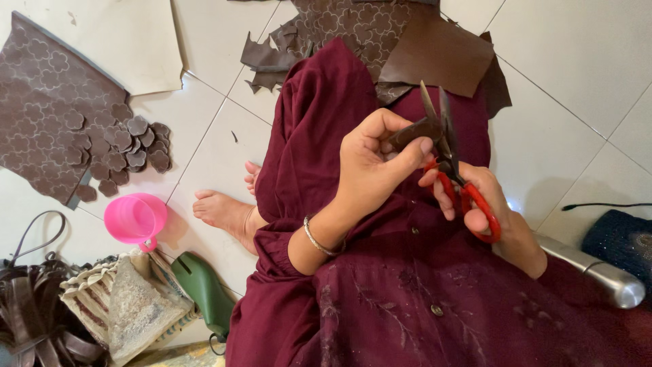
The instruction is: The person sits on the floor and uses red-handled scissors to cut small, flower-shaped pieces from a brown patterned fabric. They hold the fabric with one hand and cut with the other, placing the finished shapes into a pile on the floor.
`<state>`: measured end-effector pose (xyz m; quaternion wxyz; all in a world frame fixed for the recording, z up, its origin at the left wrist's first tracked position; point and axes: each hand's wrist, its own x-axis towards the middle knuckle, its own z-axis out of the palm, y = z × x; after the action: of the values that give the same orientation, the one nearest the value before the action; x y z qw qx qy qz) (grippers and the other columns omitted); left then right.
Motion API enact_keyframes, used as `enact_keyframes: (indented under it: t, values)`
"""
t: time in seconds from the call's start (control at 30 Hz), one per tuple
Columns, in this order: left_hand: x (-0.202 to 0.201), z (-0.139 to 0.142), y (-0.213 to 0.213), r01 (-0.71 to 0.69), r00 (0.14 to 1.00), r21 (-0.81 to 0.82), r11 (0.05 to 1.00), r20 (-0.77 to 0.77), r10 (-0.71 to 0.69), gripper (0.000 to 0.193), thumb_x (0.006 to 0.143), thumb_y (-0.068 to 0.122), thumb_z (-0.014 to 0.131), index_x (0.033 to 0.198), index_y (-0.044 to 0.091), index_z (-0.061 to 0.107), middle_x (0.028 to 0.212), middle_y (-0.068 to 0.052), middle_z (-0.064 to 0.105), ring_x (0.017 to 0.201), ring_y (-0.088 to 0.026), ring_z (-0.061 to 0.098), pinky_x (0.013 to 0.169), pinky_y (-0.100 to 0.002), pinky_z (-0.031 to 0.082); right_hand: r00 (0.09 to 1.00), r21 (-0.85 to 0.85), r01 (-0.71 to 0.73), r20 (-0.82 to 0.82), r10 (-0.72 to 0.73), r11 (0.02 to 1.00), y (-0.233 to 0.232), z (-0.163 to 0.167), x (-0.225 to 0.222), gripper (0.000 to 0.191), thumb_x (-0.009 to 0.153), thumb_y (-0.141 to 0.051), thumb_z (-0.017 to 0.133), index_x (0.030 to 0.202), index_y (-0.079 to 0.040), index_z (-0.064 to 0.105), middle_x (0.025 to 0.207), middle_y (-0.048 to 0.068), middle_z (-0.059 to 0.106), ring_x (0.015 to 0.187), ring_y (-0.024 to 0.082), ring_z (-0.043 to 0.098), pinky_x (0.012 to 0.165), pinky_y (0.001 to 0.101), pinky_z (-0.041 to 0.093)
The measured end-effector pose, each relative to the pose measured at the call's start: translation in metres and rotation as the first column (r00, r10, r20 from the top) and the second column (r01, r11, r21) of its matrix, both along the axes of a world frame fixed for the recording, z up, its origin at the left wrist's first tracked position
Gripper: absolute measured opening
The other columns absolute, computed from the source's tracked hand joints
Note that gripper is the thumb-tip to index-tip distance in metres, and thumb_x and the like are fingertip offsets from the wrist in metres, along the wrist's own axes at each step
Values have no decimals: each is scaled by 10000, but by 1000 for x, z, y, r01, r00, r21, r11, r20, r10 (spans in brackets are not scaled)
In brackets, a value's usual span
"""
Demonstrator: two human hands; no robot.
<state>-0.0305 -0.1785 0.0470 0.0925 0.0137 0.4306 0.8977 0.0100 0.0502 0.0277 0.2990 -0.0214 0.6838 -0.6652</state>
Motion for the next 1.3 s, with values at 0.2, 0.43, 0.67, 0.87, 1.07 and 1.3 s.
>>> enact_keyframes:
  t: [0.2,0.43,0.67,0.87,1.07,1.3]
  values:
    - [-3,2,-6,13,1000,-28,1000,13,-12,133,992,-12,702,1100,-43,631,930,-37,702,826,-53,659,741,-201,558,984,122,-88,-142,105,989,10,14,-14,1199,560,-949,588,1276,12,622,792,-10,563,673,77,577,586,231,492]
    - [-5,5,-11,24,998,-203,979,-52,-35,66,998,41,719,1026,-10,687,826,53,644,733,13,542,639,-157,423,975,133,-186,-101,200,973,8,34,-25,1220,561,-942,613,1314,18,594,844,5,549,732,105,552,647,268,481]
    - [-5,8,-14,18,996,-277,961,-84,-43,44,971,46,727,969,6,709,781,90,617,687,38,486,596,-149,371,977,148,-161,-115,179,976,6,31,-24,1202,537,-955,572,1242,16,641,751,-11,539,655,93,561,571,248,488]
    - [-5,11,-16,26,995,-303,953,-84,-53,44,960,43,727,962,2,711,777,88,632,685,39,496,593,-148,379,974,157,-159,-137,181,975,9,27,-23,1194,535,-960,551,1213,18,658,704,-16,536,600,88,570,531,236,492]
    - [-6,11,-18,19,993,-316,949,-102,-54,43,962,43,732,958,2,719,770,81,636,676,36,498,587,-149,380,976,143,-177,-104,192,974,10,28,-22,1202,530,-968,553,1209,18,653,731,-3,551,620,93,586,537,250,512]
    - [-6,11,-17,43,996,-271,962,-66,-63,48,958,46,728,978,3,724,788,79,650,683,39,504,591,-148,385,967,63,-240,-71,244,969,11,29,-23,1204,573,-940,628,1282,33,591,830,17,546,735,111,554,629,267,496]
